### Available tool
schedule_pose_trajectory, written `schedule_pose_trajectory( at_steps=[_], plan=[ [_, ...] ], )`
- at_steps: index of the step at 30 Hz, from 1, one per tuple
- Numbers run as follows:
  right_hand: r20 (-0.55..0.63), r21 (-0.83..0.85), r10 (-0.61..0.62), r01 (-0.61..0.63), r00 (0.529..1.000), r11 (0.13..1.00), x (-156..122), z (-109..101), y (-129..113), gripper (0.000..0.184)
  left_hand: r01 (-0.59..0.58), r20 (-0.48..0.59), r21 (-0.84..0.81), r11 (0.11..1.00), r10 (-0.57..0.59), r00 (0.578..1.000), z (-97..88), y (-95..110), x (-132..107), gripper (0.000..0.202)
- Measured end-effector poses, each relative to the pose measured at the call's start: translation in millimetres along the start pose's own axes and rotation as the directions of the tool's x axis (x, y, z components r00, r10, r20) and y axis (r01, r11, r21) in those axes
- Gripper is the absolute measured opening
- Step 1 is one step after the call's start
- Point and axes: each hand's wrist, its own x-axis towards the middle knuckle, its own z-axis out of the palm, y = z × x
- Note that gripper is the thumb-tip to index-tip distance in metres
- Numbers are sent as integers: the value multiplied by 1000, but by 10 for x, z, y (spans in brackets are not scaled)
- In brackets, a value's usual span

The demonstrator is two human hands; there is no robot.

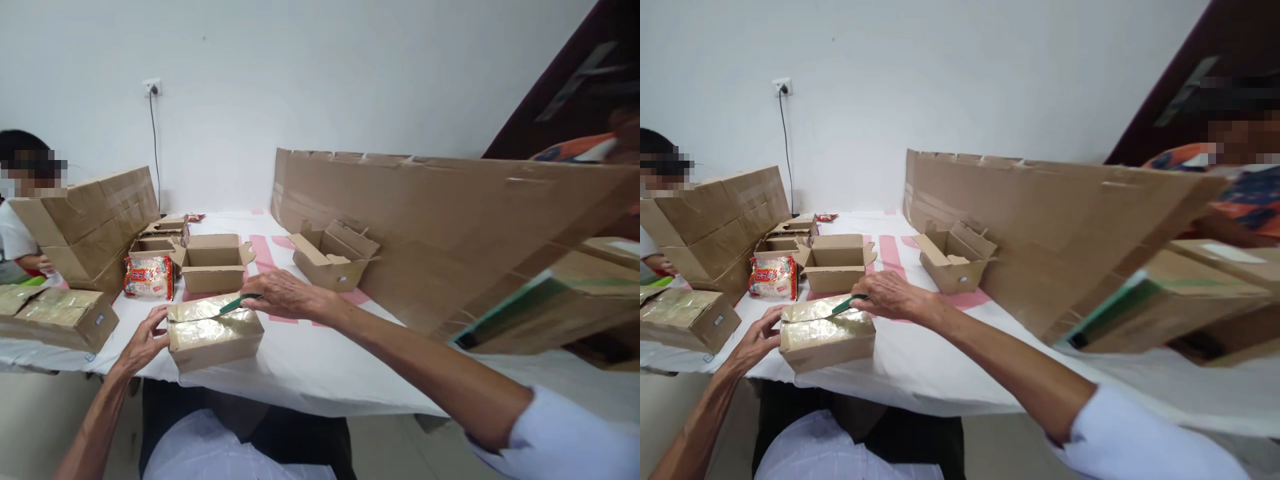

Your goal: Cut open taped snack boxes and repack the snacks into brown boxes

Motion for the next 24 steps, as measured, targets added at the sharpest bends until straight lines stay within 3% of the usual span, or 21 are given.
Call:
schedule_pose_trajectory(
  at_steps=[5,12,15,17,20,24],
  plan=[
    [-33,-20,110,-110,993,994,-148,-69,204,31,-8,-14,23,1000,8,1000,-23,29,37,44],
    [-13,-24,186,-186,983,982,-189,-91,261,30,13,-35,95,995,-10,999,-20,-12,110,53],
    [-42,43,229,-227,973,973,-417,-181,457,35,24,-52,82,996,-19,998,-37,-61,124,57],
    [-115,129,251,-236,961,963,-639,-119,646,40,26,-52,78,997,-22,998,-43,-80,136,59],
    [-279,286,363,-284,889,915,-952,381,873,44,27,-42,56,998,-25,999,-52,-110,157,64],
    [-374,255,565,-504,735,825,-1201,1544,947,33,50,-7,11,999,-50,999,-98,-187,171,79]
  ],
)
